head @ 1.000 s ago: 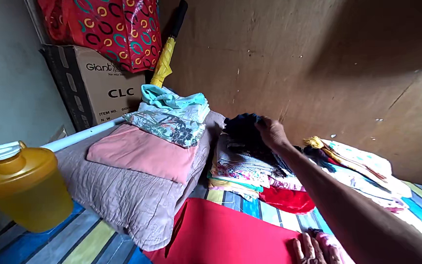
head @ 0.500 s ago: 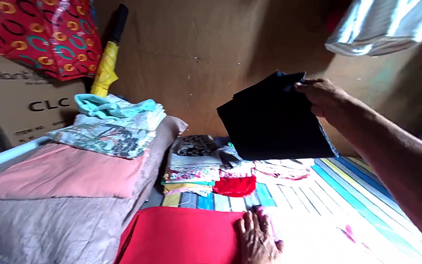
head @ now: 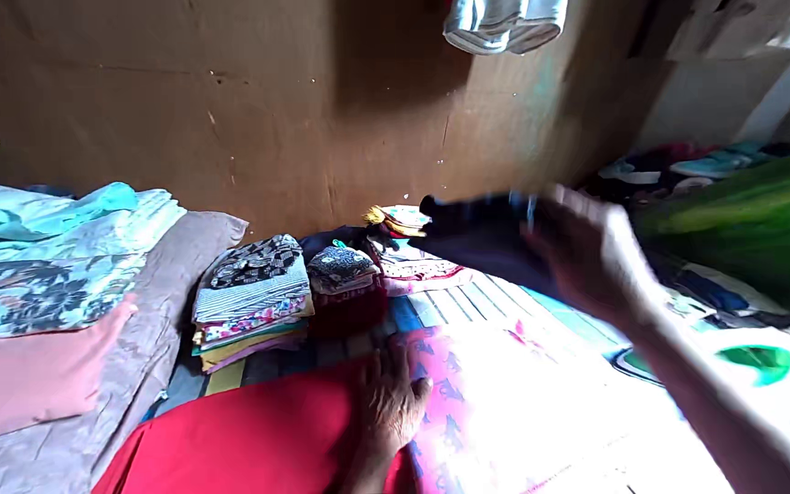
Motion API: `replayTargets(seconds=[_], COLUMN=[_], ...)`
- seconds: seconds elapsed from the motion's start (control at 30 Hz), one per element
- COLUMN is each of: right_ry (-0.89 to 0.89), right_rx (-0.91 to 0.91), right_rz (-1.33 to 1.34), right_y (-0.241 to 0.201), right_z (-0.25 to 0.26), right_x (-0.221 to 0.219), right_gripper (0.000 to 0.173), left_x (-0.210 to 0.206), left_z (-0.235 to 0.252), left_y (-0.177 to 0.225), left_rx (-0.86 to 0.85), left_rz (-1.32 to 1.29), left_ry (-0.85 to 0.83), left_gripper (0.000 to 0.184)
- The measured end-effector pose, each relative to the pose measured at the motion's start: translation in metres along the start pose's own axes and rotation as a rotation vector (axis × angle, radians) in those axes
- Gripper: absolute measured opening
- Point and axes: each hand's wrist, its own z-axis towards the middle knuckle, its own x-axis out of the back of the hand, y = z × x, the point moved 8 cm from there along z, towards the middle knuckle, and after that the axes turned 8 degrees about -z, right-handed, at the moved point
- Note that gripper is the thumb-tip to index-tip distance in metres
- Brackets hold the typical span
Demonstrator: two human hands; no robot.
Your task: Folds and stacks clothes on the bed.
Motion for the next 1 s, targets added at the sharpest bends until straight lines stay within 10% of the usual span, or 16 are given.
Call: replayTargets(seconds=[0.2,0.4,0.6,0.8,1.0], right_ry=[-0.085,-0.047,0.082,-0.095,0.147], right_rx=[0.267,0.161,0.101,0.033,-0.204], right_rz=[-0.11,-0.194,-0.004,0.34,0.53], right_y=[-0.03,-0.032,-0.027,-0.009,0.045], right_z=[-0.244,-0.23,-0.214,-0.246,-0.208], right_x=[-0.122,-0.126,-0.092,-0.05,0.002], right_gripper=[0.033,0.035,0.03,0.024,0.024], left_x=[0.0,0.001,0.028,0.029,0.08], left_z=[-0.002,-0.001,-0.01,-0.017,-0.03], left_y=[-0.002,-0.002,0.006,0.014,0.06], left_rx=[-0.074,-0.069,-0.217,-0.61,-0.838], left_rz=[-0.007,0.003,-0.097,-0.294,-0.448], left_ry=[0.144,0.128,0.506,0.587,0.574], left_gripper=[0.057,0.056,0.059,0.038,0.021])
